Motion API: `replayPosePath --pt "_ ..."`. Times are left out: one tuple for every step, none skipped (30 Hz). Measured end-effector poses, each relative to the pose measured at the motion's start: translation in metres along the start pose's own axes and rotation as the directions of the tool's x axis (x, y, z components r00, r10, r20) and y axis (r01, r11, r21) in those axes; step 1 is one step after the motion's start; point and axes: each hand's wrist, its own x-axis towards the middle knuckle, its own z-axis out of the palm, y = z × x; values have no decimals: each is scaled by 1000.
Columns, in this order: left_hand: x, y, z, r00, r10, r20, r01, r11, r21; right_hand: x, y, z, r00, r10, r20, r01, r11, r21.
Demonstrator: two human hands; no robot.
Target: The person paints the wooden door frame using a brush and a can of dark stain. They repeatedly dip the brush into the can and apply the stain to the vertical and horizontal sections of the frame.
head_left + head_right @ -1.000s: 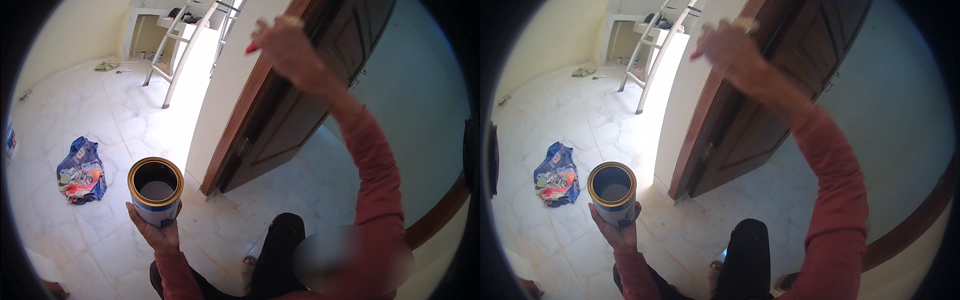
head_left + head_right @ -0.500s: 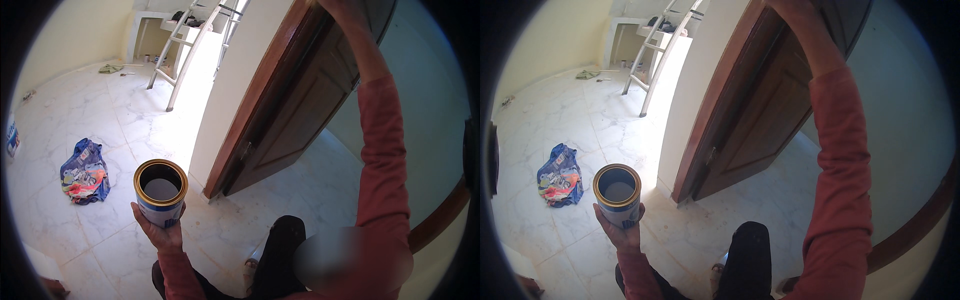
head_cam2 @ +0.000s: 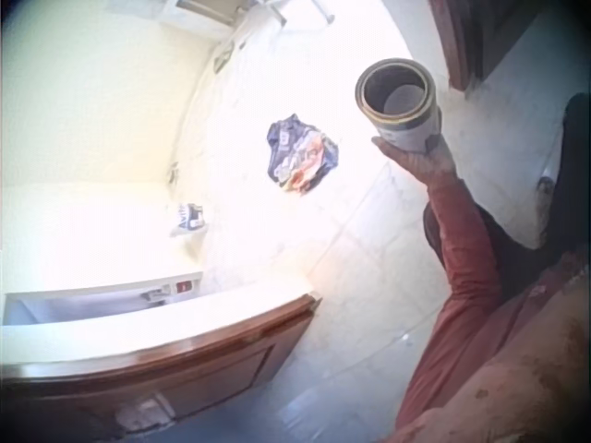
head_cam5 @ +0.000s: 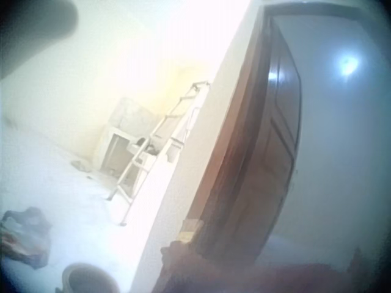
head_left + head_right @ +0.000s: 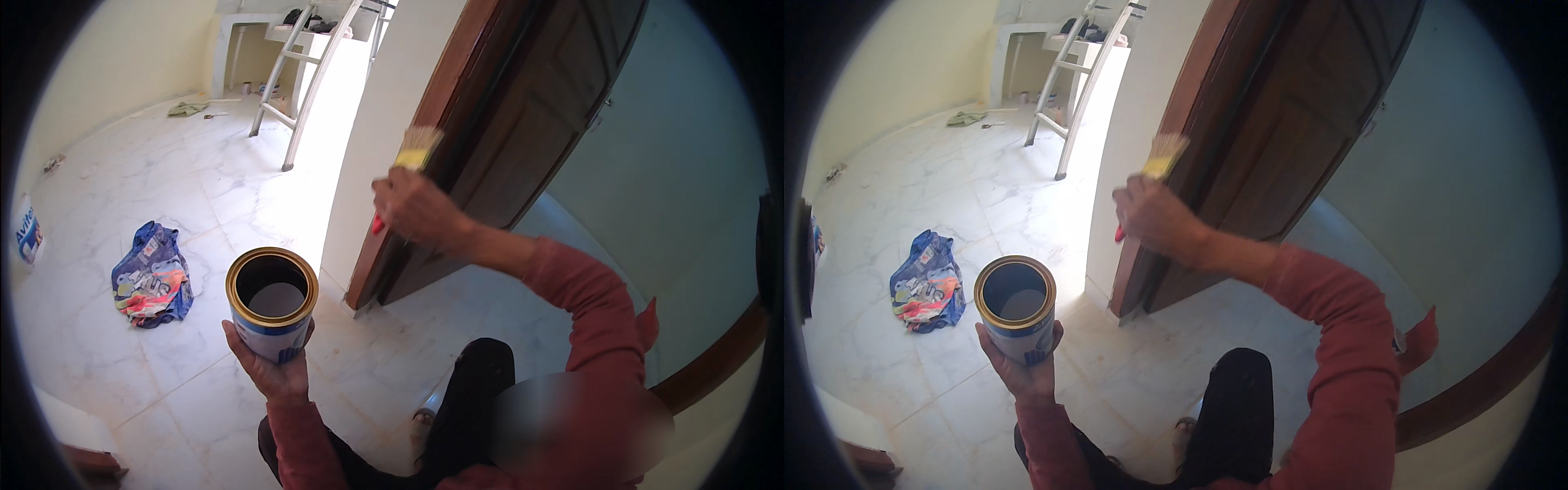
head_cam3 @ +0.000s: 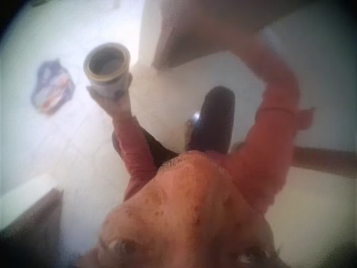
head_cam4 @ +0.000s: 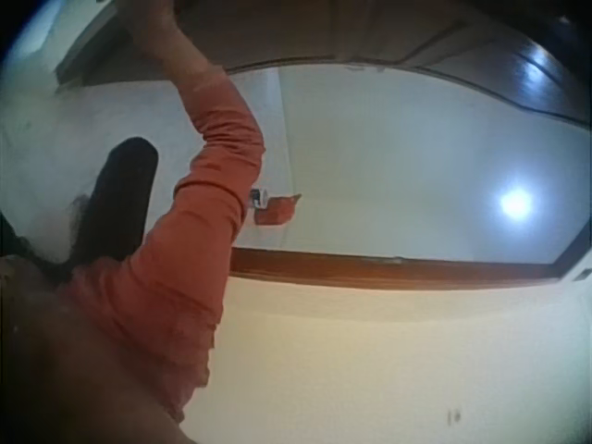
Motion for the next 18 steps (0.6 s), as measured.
replayPosePath --pt "0 -2 1 1000 -3 3 3 1000 1 -6 -16 9 999 -37 31 37 999 11" --pt "-1 -2 2 1000 1 8 -1 1000 1 -9 -28 12 996 -75 57 74 997 23" --pt "-1 -3 3 1000 4 12 -4 1000 2 -13 -36 16 996 -68 52 63 994 93" --pt "-1 -6 4 1000 5 16 -5 1000 2 -18 -43 20 997 -61 51 52 985 162" --pt "-1 -10 5 999 -15 49 15 1000 -16 -25 -48 24 997 -47 56 33 971 236" --pt "-2 -8 4 997 -14 77 17 999 -30 -23 -43 16 998 57 2 -53 928 368" --pt "-2 -8 3 994 -17 104 22 999 -44 -24 -29 9 986 165 -32 -128 858 497" --pt "-1 -10 1 992 -22 125 30 998 -62 -29 -6 0 961 272 -50 -191 783 592" --pt "1 -11 -3 990 -26 141 36 997 -72 -33 22 -7 923 380 -54 -242 686 686" --pt "3 -12 -7 987 -33 157 46 996 -78 -38 52 -13 841 493 -222 -204 670 714" --pt "3 -10 -10 987 -32 156 43 997 -63 -43 78 -21 747 660 -82 -310 454 835" --pt "4 -9 -12 987 -34 158 41 998 -42 -51 110 -22 710 668 -223 -306 578 757" --pt "5 -6 -10 986 -35 163 40 999 -26 -56 133 -26 670 649 -361 -317 689 652" --pt "7 -5 -10 984 -70 165 75 997 -28 -56 138 -41 626 628 -463 -304 743 596" --pt "7 -6 -8 984 -78 161 82 996 -20 -56 143 -59 577 595 -559 -306 792 528" --pt "7 -8 -7 984 -87 157 89 996 -9 -62 141 -61 525 553 -647 -318 833 454" --pt "6 -11 -5 983 -102 154 103 995 -2 -78 134 -41 543 548 -636 -327 836 441" --pt "5 -14 -4 981 -125 147 127 992 -4 -96 123 -8 563 539 -626 -333 842 425"
